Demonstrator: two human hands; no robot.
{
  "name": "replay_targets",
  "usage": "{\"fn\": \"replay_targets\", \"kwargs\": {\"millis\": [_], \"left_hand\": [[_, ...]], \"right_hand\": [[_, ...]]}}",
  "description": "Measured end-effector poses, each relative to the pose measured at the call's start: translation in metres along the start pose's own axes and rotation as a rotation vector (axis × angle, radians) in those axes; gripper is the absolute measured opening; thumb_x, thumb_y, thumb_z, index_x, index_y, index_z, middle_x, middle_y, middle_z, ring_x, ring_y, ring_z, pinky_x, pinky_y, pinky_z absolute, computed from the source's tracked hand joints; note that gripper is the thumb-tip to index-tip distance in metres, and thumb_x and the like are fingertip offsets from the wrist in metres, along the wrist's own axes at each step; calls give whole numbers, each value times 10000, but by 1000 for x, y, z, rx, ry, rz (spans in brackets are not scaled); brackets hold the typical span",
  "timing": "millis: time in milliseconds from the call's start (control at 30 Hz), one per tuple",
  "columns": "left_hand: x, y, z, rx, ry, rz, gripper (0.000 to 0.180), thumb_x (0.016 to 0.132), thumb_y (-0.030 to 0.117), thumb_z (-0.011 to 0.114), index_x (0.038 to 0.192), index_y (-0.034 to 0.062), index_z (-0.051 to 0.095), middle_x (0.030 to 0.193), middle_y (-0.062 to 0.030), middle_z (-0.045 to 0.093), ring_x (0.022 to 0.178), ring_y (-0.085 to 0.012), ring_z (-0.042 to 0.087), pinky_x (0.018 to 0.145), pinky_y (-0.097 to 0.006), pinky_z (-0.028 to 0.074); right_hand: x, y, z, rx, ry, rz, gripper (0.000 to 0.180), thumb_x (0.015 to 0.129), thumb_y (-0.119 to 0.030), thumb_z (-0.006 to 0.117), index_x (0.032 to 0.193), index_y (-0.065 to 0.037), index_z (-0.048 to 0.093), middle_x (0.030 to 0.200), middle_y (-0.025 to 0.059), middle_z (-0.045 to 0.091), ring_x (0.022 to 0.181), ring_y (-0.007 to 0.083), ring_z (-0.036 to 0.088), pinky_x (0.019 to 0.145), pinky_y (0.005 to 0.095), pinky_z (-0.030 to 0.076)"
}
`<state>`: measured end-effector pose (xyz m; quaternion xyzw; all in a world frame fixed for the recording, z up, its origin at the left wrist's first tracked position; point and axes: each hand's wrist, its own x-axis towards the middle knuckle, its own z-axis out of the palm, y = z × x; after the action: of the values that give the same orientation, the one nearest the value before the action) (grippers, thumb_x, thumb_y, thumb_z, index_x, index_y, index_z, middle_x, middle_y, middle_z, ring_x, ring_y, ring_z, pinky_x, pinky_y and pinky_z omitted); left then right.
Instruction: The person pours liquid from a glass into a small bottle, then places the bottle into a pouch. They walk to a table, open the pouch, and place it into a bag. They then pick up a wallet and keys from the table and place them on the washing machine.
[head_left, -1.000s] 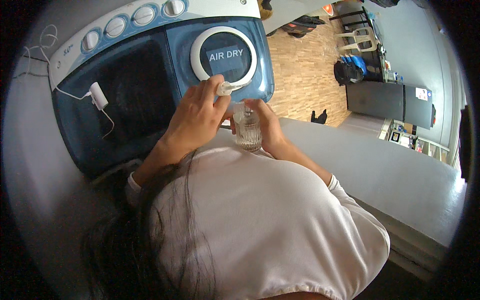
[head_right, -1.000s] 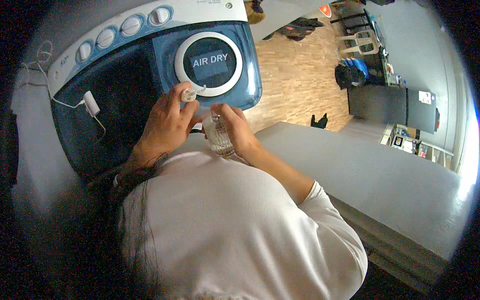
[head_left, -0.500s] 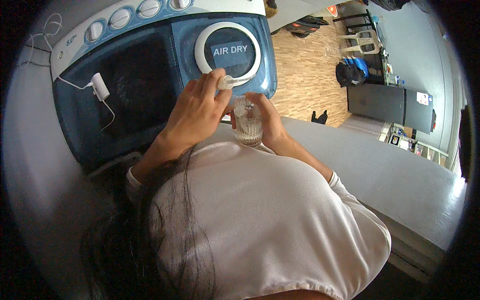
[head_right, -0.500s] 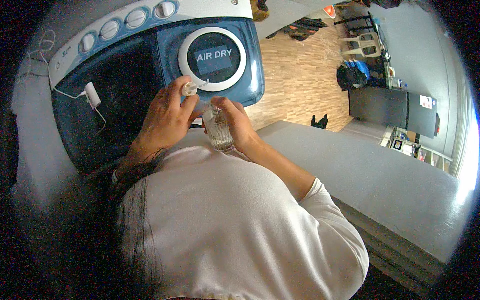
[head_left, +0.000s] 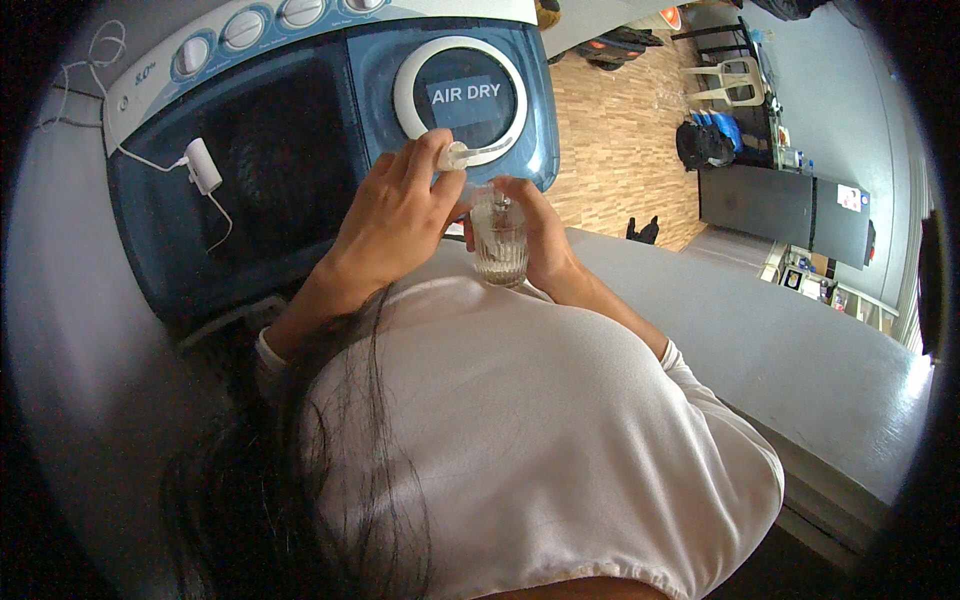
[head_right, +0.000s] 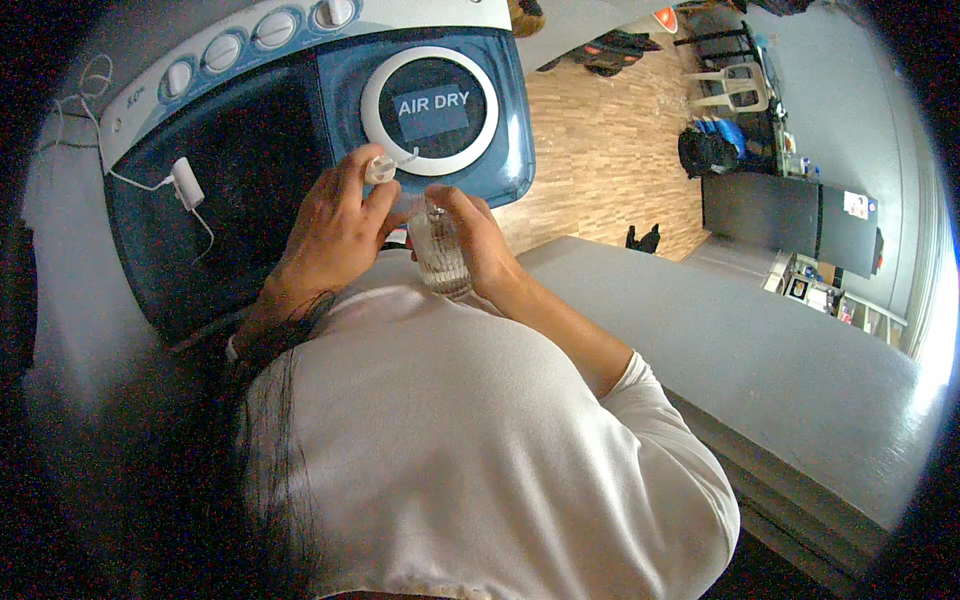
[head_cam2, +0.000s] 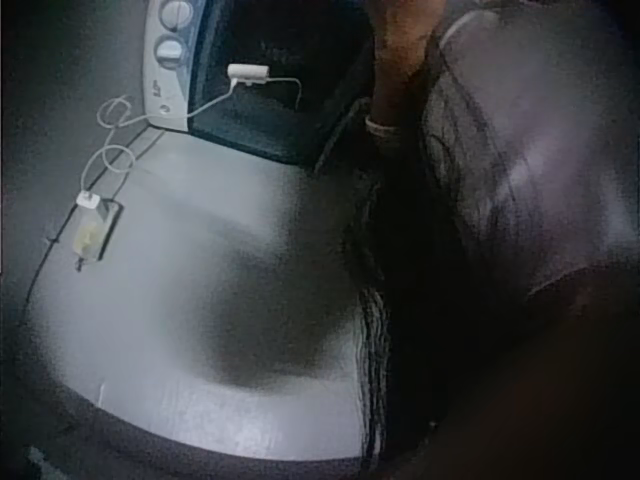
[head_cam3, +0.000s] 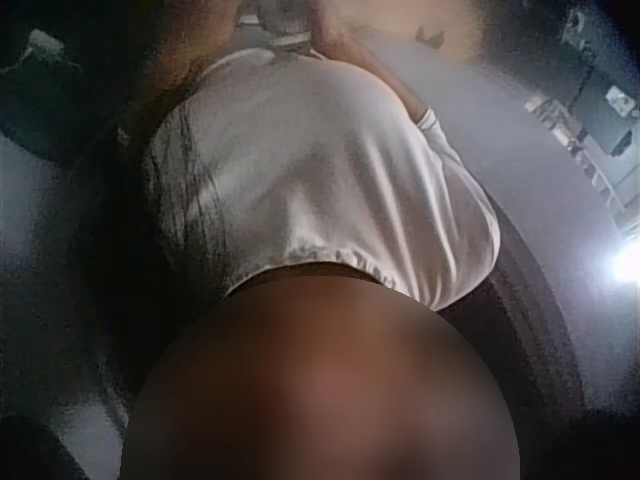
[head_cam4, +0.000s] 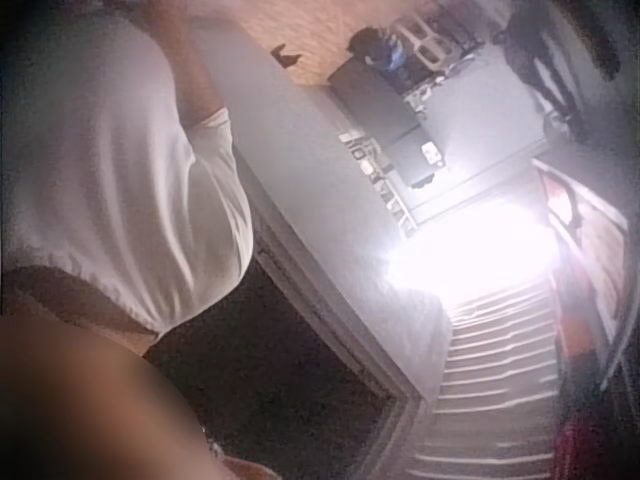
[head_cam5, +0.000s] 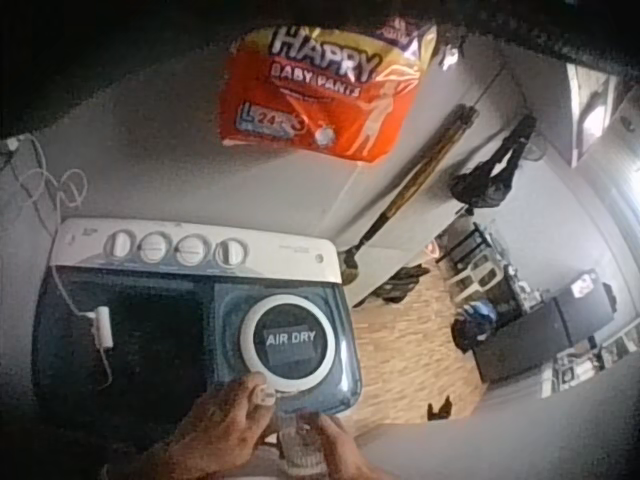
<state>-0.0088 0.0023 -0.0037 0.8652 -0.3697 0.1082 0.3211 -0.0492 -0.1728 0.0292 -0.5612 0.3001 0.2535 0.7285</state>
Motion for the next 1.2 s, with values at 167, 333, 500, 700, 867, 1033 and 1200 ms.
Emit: {"fn": "replay_targets", "kwargs": {"millis": [167,333,500,700,867,1033,1200], "left_hand": [[2,1,-1,13,-8,12,211,831,152,608,966,-8,580,1172,-169,466,1026,-296,553,858,-411,473],[2,-1,0,10,3,7,219,814,153,628,967,2,586,1185,-174,466,1036,-311,550,870,-412,468],[1,-2,3,9,-20,-1,257,787,174,664,980,24,587,1214,-184,459,1069,-342,536,883,-420,458],[1,-2,3,-2,-37,-13,279,777,192,679,987,35,585,1209,-181,456,1065,-347,535,877,-420,457],[0,-1,3,14,-12,-14,256,797,177,653,974,6,581,1197,-180,467,1041,-321,553,877,-415,466],[0,-2,3,-3,-20,-32,287,768,189,688,985,38,577,1215,-174,451,1052,-341,539,858,-424,460],[2,-3,2,3,-2,-19,287,765,193,697,976,34,584,1218,-170,449,1037,-340,547,841,-422,468]], "right_hand": [[0,2,-1,27,30,-26,432,883,-376,450,992,24,570,770,160,628,649,235,619,588,327,507],[4,1,-4,49,-53,-17,389,902,-326,473,1015,37,551,778,170,631,637,234,637,551,325,528],[1,0,1,28,-13,-37,415,886,-374,440,1083,-19,526,771,152,618,659,228,621,586,332,513],[-2,-6,4,-22,-15,-56,370,887,-357,433,1123,-77,484,774,145,605,662,225,606,603,344,502],[0,-7,4,-24,-55,-68,311,893,-329,433,1088,-91,479,773,143,597,653,228,599,587,343,489],[1,-8,4,-47,-62,-96,281,888,-318,433,1065,-103,470,765,148,593,653,225,590,581,336,481],[3,-9,4,-30,-41,-78,277,887,-318,430,1061,-104,456,768,149,590,647,224,586,583,336,483]]}}
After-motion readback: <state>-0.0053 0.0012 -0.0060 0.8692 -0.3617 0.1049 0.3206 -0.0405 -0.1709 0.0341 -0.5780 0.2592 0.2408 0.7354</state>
